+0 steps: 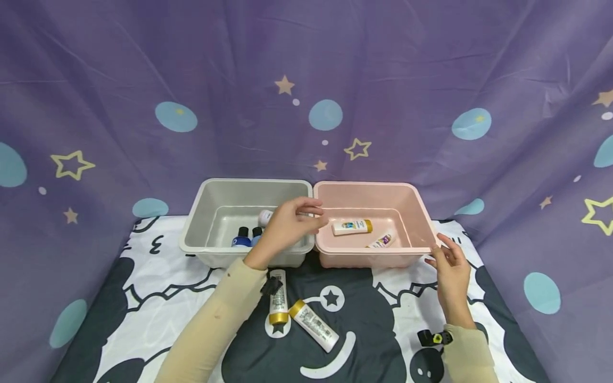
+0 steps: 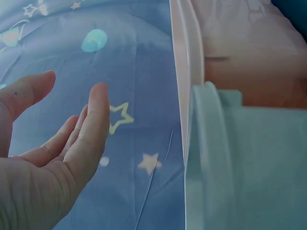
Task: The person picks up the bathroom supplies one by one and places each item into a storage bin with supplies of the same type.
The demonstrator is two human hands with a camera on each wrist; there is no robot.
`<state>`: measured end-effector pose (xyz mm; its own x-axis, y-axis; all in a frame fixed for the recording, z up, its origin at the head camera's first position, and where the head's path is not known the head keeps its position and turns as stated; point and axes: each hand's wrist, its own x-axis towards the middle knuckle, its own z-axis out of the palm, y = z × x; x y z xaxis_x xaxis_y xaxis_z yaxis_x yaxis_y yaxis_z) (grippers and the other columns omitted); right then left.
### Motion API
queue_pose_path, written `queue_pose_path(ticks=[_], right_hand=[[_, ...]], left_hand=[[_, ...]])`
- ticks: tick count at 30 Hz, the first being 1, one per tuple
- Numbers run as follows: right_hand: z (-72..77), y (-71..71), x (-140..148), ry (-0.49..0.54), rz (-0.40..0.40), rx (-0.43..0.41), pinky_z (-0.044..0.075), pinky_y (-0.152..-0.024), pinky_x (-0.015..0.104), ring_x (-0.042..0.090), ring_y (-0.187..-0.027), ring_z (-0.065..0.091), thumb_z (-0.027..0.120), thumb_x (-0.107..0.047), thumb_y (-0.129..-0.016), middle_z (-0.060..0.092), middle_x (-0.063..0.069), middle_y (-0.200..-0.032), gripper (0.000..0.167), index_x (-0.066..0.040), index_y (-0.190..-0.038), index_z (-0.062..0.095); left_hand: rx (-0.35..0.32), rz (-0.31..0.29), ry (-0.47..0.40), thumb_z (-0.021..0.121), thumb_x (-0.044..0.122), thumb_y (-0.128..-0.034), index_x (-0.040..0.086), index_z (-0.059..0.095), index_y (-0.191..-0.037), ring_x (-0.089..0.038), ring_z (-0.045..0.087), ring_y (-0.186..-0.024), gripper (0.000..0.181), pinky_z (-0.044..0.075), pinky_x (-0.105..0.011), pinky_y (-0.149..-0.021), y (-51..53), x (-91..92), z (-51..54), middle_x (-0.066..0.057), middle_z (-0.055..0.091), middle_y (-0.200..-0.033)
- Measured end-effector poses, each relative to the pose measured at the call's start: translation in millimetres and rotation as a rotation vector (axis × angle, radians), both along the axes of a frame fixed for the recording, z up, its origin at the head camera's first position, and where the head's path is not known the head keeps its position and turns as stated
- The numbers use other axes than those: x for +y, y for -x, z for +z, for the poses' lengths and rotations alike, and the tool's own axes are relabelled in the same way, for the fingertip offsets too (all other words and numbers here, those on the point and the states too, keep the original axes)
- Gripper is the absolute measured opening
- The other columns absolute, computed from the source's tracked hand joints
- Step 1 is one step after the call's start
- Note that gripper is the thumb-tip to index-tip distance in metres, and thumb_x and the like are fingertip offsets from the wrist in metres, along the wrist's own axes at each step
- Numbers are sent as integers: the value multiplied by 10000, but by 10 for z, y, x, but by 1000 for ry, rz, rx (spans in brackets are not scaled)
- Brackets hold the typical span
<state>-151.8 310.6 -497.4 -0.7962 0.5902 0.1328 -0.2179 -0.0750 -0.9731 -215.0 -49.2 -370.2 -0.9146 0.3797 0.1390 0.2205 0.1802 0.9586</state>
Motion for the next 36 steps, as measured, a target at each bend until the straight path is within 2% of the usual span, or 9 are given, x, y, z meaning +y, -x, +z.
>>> queue_pose_path(ticks=[6, 11, 15, 18, 22, 26, 31, 36], right_hand=[[-36, 31, 14, -6, -8, -21, 578, -689, 246, 145, -838, 693, 679, -36, -950, 680, 101, -999, 358, -15, -1305, 643], [-24, 32, -1, -6, -3, -14, 576, -686, 241, 143, -838, 697, 690, -51, -946, 683, 116, -997, 373, -3, -1312, 633], [-12, 23, -6, -3, -2, -8, 576, -680, 240, 142, -833, 700, 691, -50, -945, 686, 127, -993, 376, 4, -1312, 631], [-10, 12, -4, -2, -4, -16, 575, -683, 239, 136, -839, 700, 696, -61, -945, 689, 111, -1005, 383, -3, -1318, 630], [-13, -1, 1, 4, -4, -33, 575, -689, 240, 132, -848, 698, 699, -75, -946, 684, 101, -1024, 394, -18, -1329, 627], [-13, -7, 6, 4, -4, -48, 574, -689, 238, 128, -853, 699, 699, -80, -947, 678, 125, -1045, 395, -29, -1332, 628], [-10, -7, 3, 1, -2, -49, 574, -685, 236, 126, -855, 699, 696, -80, -949, 680, 139, -1055, 390, -29, -1330, 629], [-2, -7, -3, 3, 0, -50, 572, -684, 233, 125, -854, 698, 695, -79, -950, 680, 144, -1056, 396, -23, -1335, 623]], left_hand=[[51, 50, 41, 776, 203, -884, 46, 648, -1273, -200, 694, -1002, 439, 567, -326, -806, -303, -287, -117, -60, 689, -1176], [60, 94, 45, 784, 179, -885, 72, 665, -1243, -180, 699, -986, 392, 550, -334, -854, -583, -470, -330, -82, 699, -1155], [10, 154, 71, 800, 202, -877, 86, 676, -1237, -152, 697, -978, 398, 540, -364, -878, -786, -565, -523, -88, 707, -1147], [-26, 201, 92, 808, 202, -869, 97, 689, -1222, -149, 699, -963, 387, 542, -367, -873, -893, -609, -662, -57, 719, -1118], [-46, 261, 127, 812, 174, -862, 103, 697, -1192, -163, 704, -944, 356, 555, -350, -837, -973, -662, -854, -35, 726, -1083], [-62, 302, 178, 799, 152, -871, 61, 675, -1216, -183, 707, -937, 377, 568, -342, -791, -1001, -703, -1049, -80, 720, -1101], [-71, 345, 246, 790, 159, -880, 21, 644, -1258, -214, 712, -935, 428, 575, -360, -773, -989, -738, -1262, -121, 706, -1137], [-104, 378, 282, 780, 141, -881, 4, 634, -1259, -234, 710, -927, 428, 576, -376, -771, -949, -753, -1409, -126, 694, -1143]])
